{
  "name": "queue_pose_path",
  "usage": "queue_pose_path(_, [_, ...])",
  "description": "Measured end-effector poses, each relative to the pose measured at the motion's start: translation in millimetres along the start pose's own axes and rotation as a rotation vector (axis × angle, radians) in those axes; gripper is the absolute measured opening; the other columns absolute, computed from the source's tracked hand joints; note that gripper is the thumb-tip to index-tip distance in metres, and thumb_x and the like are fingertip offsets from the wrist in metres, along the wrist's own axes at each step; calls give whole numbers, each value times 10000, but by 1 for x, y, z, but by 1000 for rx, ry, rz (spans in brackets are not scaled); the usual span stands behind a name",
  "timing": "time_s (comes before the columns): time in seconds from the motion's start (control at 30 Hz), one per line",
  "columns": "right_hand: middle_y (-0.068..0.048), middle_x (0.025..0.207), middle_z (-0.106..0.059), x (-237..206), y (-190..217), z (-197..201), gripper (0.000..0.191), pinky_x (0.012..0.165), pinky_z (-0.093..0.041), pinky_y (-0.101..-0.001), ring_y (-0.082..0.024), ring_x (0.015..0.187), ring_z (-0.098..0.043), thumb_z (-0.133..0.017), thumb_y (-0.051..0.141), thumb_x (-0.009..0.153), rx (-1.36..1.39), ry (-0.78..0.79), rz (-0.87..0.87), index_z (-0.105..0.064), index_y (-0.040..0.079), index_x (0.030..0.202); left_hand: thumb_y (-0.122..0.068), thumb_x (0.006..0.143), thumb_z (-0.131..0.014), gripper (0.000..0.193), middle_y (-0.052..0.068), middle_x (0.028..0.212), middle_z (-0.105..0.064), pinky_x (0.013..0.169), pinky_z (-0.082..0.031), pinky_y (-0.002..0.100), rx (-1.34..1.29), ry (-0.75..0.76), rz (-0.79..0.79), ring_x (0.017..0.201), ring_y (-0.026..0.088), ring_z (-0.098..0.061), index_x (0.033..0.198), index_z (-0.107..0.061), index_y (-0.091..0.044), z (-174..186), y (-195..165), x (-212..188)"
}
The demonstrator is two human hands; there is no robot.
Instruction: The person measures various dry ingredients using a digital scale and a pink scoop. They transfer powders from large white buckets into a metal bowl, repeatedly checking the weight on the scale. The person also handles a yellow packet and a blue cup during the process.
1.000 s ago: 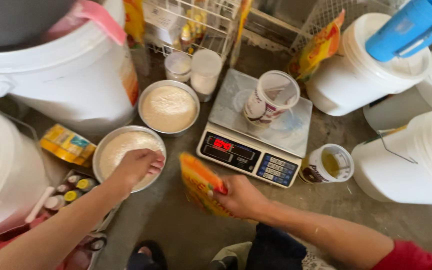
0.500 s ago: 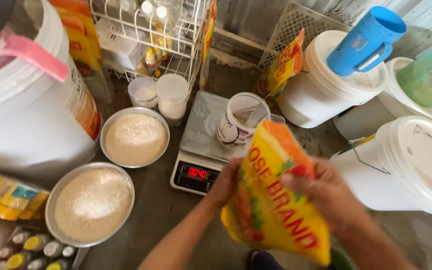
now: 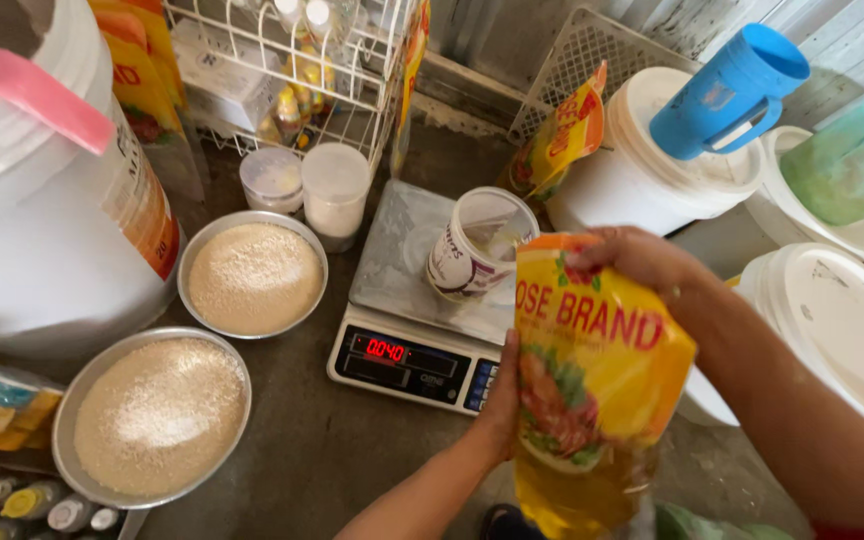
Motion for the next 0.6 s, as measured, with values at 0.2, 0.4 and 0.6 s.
queue_pose_path(0.2, [-56, 804, -698, 23, 33, 18, 190, 646, -547, -324, -165, 697, -662, -700, 84, 857, -271, 3, 13, -700, -16, 1019, -736, 1014, -447, 801, 144, 1073, -703, 844, -589, 454, -77, -25, -118, 904, 275, -711, 1374, -552, -28, -31, 5, 1])
queue_pose_path(0.4, [-47, 806, -695, 29, 49, 20, 165, 628, -527, -315, -149, 690, -655, -739, 110, 831, -422, -6, 46, -736, 2, 956, -692, 983, -489, 770, 125, 1063, -726, 866, -595, 381, -51, -173, -186, 913, 234, -732, 1301, -595, 2, -44, -1, 2])
queue_pose_path(0.6, [-67, 801, -691, 27, 59, 19, 198, 600, -508, -334, -166, 661, -636, -760, 139, 831, -586, -35, 42, -732, -19, 947, -722, 952, -468, 812, 128, 1072, -749, 861, -590, 355, 81, -296, -171, 920, 211, -744, 1258, -641, 10, -47, -2, -2])
Point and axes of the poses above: each hand's wrist, its own x-axis towards the middle knuckle, its own z-axis out of the back of the hand, y = z × x, the point moved 4 cm from there along x, towards the middle knuckle
